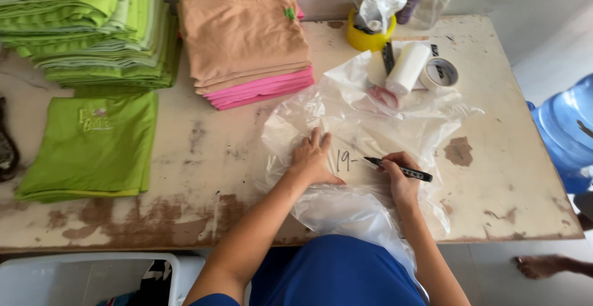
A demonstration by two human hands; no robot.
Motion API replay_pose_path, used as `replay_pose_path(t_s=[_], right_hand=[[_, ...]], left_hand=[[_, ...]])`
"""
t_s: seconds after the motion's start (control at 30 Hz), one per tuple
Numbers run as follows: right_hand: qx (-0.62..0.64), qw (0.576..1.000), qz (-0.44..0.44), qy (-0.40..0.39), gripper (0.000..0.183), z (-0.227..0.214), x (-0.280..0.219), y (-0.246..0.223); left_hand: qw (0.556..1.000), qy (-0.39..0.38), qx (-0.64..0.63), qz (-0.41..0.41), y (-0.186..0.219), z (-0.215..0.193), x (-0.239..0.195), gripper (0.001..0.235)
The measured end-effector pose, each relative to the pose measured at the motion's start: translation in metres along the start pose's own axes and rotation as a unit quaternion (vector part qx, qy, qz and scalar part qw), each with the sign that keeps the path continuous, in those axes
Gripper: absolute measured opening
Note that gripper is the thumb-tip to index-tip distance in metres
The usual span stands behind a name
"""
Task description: Organizing stacks of folded laundry and labeling a plastic bag for an order.
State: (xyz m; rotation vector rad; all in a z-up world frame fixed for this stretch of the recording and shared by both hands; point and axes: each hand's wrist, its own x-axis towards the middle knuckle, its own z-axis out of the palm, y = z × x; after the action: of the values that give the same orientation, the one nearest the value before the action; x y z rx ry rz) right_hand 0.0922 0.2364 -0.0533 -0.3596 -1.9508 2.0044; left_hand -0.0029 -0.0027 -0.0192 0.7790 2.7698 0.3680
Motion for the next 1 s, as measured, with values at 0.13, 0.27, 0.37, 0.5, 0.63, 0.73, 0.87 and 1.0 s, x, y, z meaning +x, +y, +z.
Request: replay_pose_path(t_s=[0.13, 0.27, 0.37, 0.5, 0.63, 0.73, 0.87, 1.0], right_hand=[[-0.008, 1.000, 0.003, -0.002, 0.007, 0.003, -0.003, -0.009], [-0.024, 1.000, 0.005, 0.015, 0.008, 0.001, -0.004, -0.004], [-0.049, 0.998, -0.025, 0.034, 0.008, 0.005, -0.013, -0.007], [-0.077, 0.994, -0.076, 0.026, 0.010, 0.017, -0.024, -0.028], [-0.060, 0.997, -0.043, 0.010, 0.010, 0.011, -0.019, -0.018], [0.001, 0.999, -0.022, 0.024, 0.009, 0.002, -0.015, -0.005], [0.015, 0.999, -0.015, 0.038, 0.008, 0.003, -0.015, -0.010], [-0.016, 0.999, -0.013, 0.039, 0.010, 0.003, -0.016, -0.010]], left_hand=[[1.000, 0.005, -0.007, -0.006, 0.002, -0.005, -0.005, 0.148], [1.000, 0.002, -0.004, -0.008, 0.003, -0.006, -0.006, 0.149], [1.000, 0.006, -0.002, -0.008, 0.002, -0.004, -0.004, 0.150], [1.000, -0.020, 0.014, -0.009, 0.003, -0.006, -0.003, 0.153], [0.999, -0.034, 0.008, -0.016, 0.004, -0.009, -0.004, 0.153], [1.000, -0.005, -0.003, -0.011, 0.004, -0.008, -0.007, 0.150], [1.000, 0.001, -0.008, -0.008, 0.002, -0.005, -0.005, 0.150], [1.000, 0.008, -0.008, -0.004, 0.001, -0.003, -0.004, 0.151]])
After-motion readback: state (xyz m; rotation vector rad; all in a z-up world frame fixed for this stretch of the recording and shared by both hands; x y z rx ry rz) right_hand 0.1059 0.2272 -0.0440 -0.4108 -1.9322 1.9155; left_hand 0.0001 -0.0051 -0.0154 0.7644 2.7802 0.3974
